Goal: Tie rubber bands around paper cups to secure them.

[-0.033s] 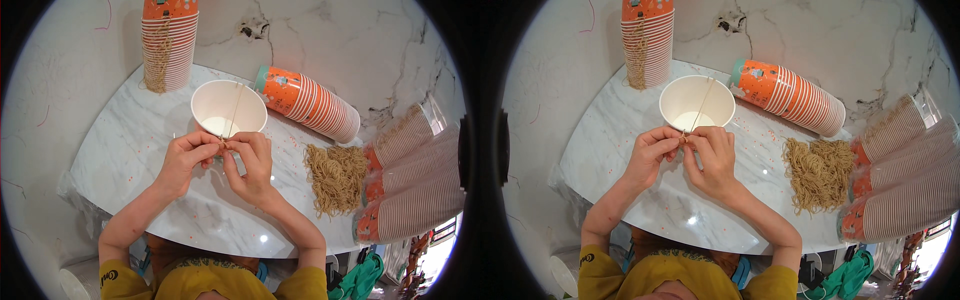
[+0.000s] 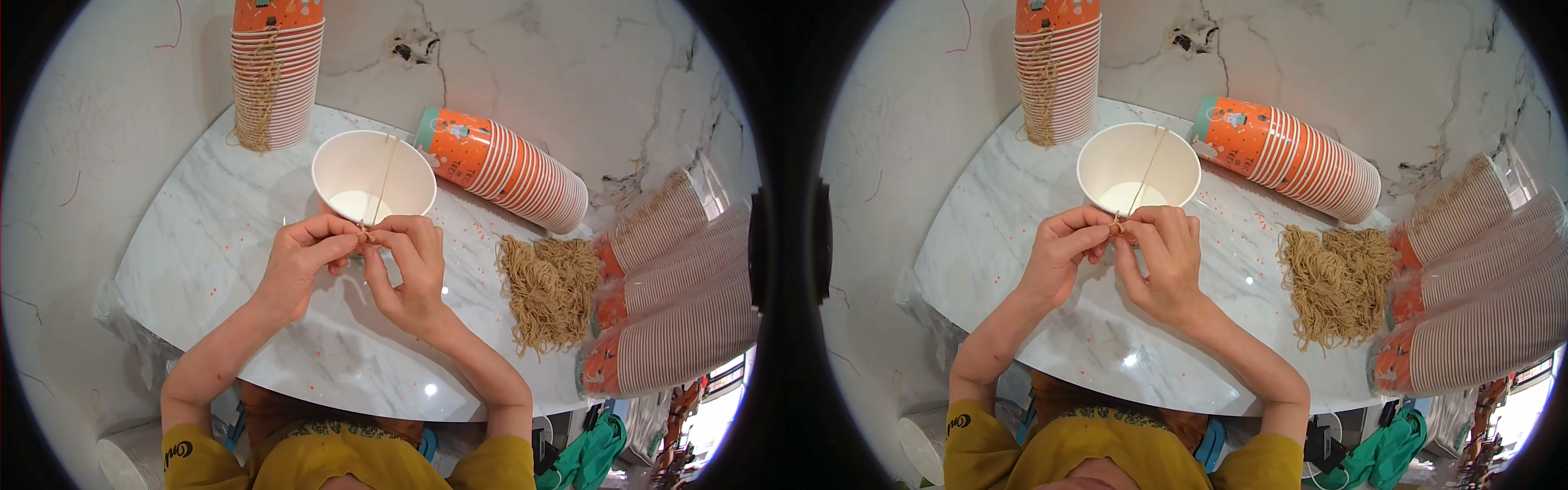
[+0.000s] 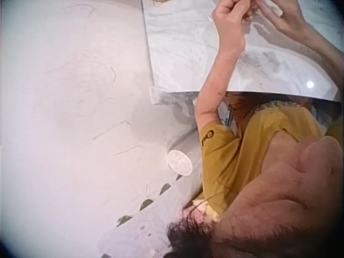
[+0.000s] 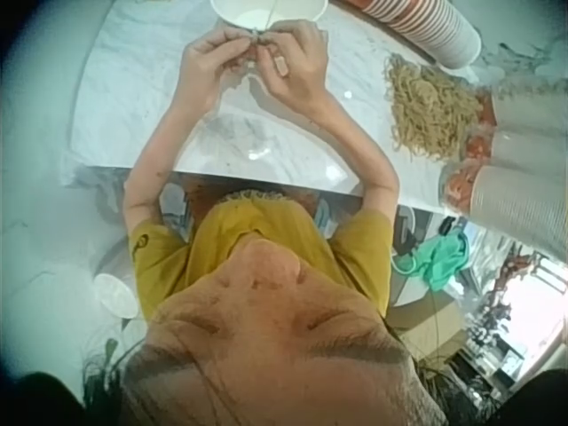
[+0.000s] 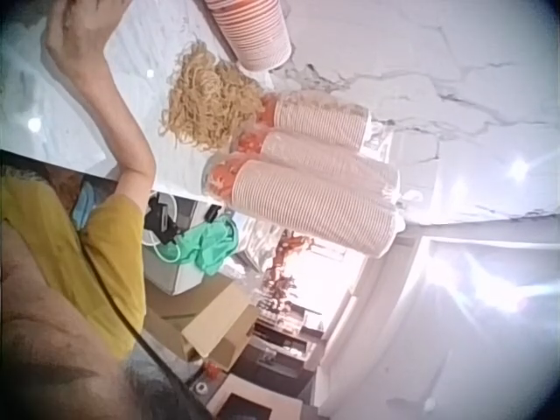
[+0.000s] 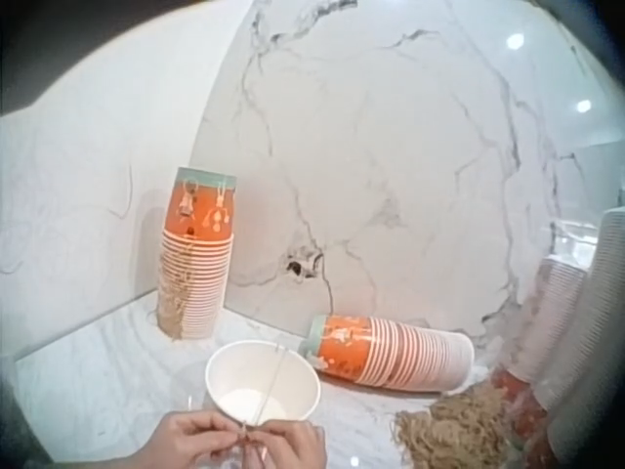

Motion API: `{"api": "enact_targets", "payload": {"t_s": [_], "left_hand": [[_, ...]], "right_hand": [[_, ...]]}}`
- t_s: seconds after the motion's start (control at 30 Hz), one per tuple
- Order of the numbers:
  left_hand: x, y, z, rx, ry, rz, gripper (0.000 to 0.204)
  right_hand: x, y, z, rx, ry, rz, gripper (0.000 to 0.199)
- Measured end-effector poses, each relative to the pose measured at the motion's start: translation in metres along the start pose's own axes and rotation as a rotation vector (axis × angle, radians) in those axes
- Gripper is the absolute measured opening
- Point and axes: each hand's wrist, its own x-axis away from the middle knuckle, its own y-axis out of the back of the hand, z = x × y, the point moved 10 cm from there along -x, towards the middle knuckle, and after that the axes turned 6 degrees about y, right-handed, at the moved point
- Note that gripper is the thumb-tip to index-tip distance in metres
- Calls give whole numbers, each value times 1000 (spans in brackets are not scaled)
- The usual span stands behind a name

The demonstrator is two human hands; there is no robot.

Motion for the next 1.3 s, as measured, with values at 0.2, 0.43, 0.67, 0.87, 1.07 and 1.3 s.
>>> {"api": "enact_targets", "payload": {"t_s": [0.2, 0.43, 0.67, 0.87, 1.07, 1.3], "left_hand": [[5, -3, -11, -200, -114, -36, 11], [7, -7, -25, -398, -238, -11, 8], [4, -8, -28, -607, -303, 4, 10], [20, -20, -61, -846, -729, -92, 24], [33, -41, -59, -1190, -1029, -60, 34], [31, -33, -62, -1085, -989, -101, 24]], "right_hand": [[1, 0, -2, -6, -37, -13, 22], [13, -6, -17, -115, -156, -32, 17], [8, -5, -2, -11, 33, -30, 19], [10, -7, 0, 2, 58, -32, 21], [8, -6, 5, -37, 67, -27, 19], [2, -3, 10, 43, 128, -30, 19]]}}
